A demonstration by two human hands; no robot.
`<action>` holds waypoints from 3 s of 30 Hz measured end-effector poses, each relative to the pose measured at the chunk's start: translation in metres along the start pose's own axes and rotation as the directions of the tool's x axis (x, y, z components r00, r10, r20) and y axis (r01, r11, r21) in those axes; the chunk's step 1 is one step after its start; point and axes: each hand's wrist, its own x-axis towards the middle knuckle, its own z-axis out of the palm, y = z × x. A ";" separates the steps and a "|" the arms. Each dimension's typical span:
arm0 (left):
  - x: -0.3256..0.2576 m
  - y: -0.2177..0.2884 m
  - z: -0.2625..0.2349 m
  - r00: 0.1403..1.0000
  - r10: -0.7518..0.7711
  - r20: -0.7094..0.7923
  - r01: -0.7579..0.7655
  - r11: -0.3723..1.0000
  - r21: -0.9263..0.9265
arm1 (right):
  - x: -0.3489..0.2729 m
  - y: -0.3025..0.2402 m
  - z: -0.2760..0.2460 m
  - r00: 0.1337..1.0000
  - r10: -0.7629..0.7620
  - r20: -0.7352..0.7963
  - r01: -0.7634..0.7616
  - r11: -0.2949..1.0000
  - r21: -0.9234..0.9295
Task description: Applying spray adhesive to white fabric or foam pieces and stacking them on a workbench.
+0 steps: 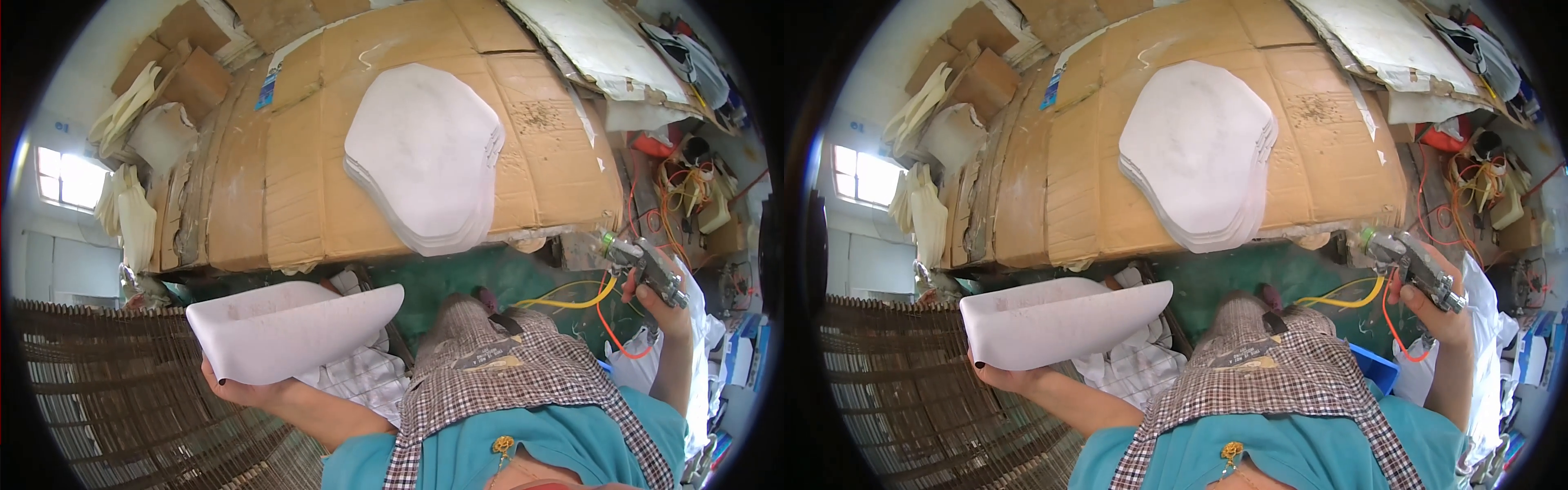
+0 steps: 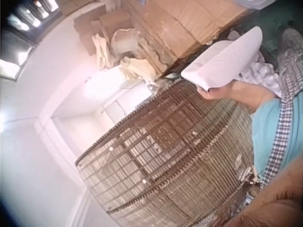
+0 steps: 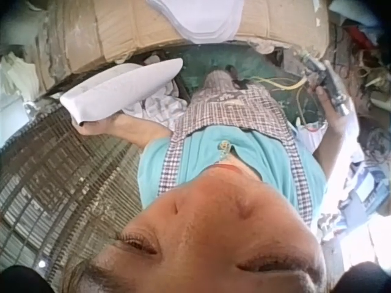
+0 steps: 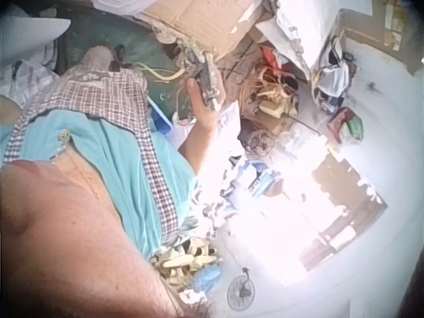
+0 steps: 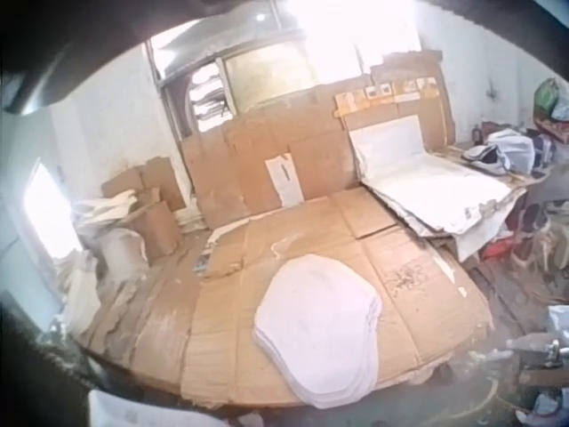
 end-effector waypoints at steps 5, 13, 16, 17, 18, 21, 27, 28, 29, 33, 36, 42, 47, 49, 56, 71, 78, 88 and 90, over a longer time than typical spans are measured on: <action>0.017 -0.007 -0.004 0.981 -0.195 0.020 0.189 0.918 -0.348 | 0.000 0.004 -0.014 0.974 0.032 -0.225 -0.069 0.985 -0.157; 0.020 -0.014 0.000 0.963 -0.258 0.080 0.264 0.837 -0.479 | -0.001 0.009 -0.008 0.987 0.051 0.155 -0.056 0.998 0.025; 0.021 -0.020 -0.006 0.937 -0.194 0.291 0.325 0.790 -0.519 | 0.019 0.007 0.018 0.993 0.024 0.115 -0.038 0.992 0.121; 0.019 -0.017 0.000 0.913 -0.254 0.320 0.401 0.703 -0.587 | 0.026 0.009 0.022 0.993 0.024 0.119 -0.039 0.992 0.120; 0.017 -0.014 0.005 0.883 -0.307 0.355 0.469 0.605 -0.644 | 0.032 0.012 0.023 0.999 0.013 0.031 -0.015 0.997 0.079; 0.016 -0.015 0.005 0.878 -0.327 0.350 0.479 0.592 -0.648 | 0.048 0.017 0.014 0.997 -0.038 -0.063 0.035 0.999 -0.034; 0.019 -0.025 -0.003 0.887 -0.350 0.303 0.462 0.710 -0.532 | 0.040 0.018 -0.009 0.970 -0.012 -0.242 -0.011 0.995 -0.095; 0.020 -0.027 -0.002 0.886 -0.352 0.303 0.463 0.709 -0.531 | 0.036 0.014 -0.009 0.982 0.051 -0.184 -0.055 0.998 -0.019; 0.021 -0.028 0.000 0.870 -0.373 0.322 0.493 0.651 -0.577 | 0.032 0.013 -0.008 0.981 0.053 -0.184 -0.058 0.998 -0.019; 0.017 -0.034 0.013 0.872 -0.369 0.321 0.489 0.649 -0.583 | 0.030 0.015 -0.011 0.996 0.027 0.080 -0.028 1.000 0.015; 0.019 -0.038 0.017 0.872 -0.328 0.364 0.488 0.653 -0.579 | 0.041 0.023 -0.007 0.992 0.064 -0.107 -0.055 0.995 0.081; 0.020 -0.038 0.016 0.917 -0.345 0.200 0.389 0.659 -0.644 | 0.058 0.028 -0.018 0.997 -0.049 0.067 0.048 0.999 0.009; 0.001 -0.024 0.029 0.925 -0.362 0.115 0.349 0.689 -0.635 | 0.143 0.075 -0.039 0.992 -0.057 -0.113 0.022 0.955 -0.295; -0.004 -0.025 0.026 0.954 -0.290 0.073 0.278 0.768 -0.577 | 0.200 0.109 -0.037 0.985 -0.081 -0.153 0.027 0.945 -0.326; -0.047 0.016 0.021 0.864 -0.356 -0.355 0.173 0.873 -0.455 | 0.214 0.204 0.140 0.730 0.288 0.621 -0.257 0.956 -0.140; -0.303 0.007 -0.342 0.459 -0.564 -0.687 -0.091 0.739 -0.668 | 0.016 0.273 0.459 0.184 0.466 0.866 -0.829 0.547 -0.119; -0.454 -0.069 -0.632 0.286 -0.508 -0.812 0.184 0.861 -0.474 | -0.151 0.343 0.618 0.021 0.573 0.819 -0.638 0.639 -0.431; -0.543 -0.003 -0.797 -0.154 -0.391 -0.907 0.237 0.877 -0.418 | -0.384 0.410 0.685 -0.157 0.654 0.740 -0.544 0.568 -0.618; -0.570 0.005 -0.802 -0.381 -0.243 -0.892 0.435 0.805 -0.404 | -0.397 0.416 0.668 -0.241 0.677 0.695 -0.496 0.530 -0.688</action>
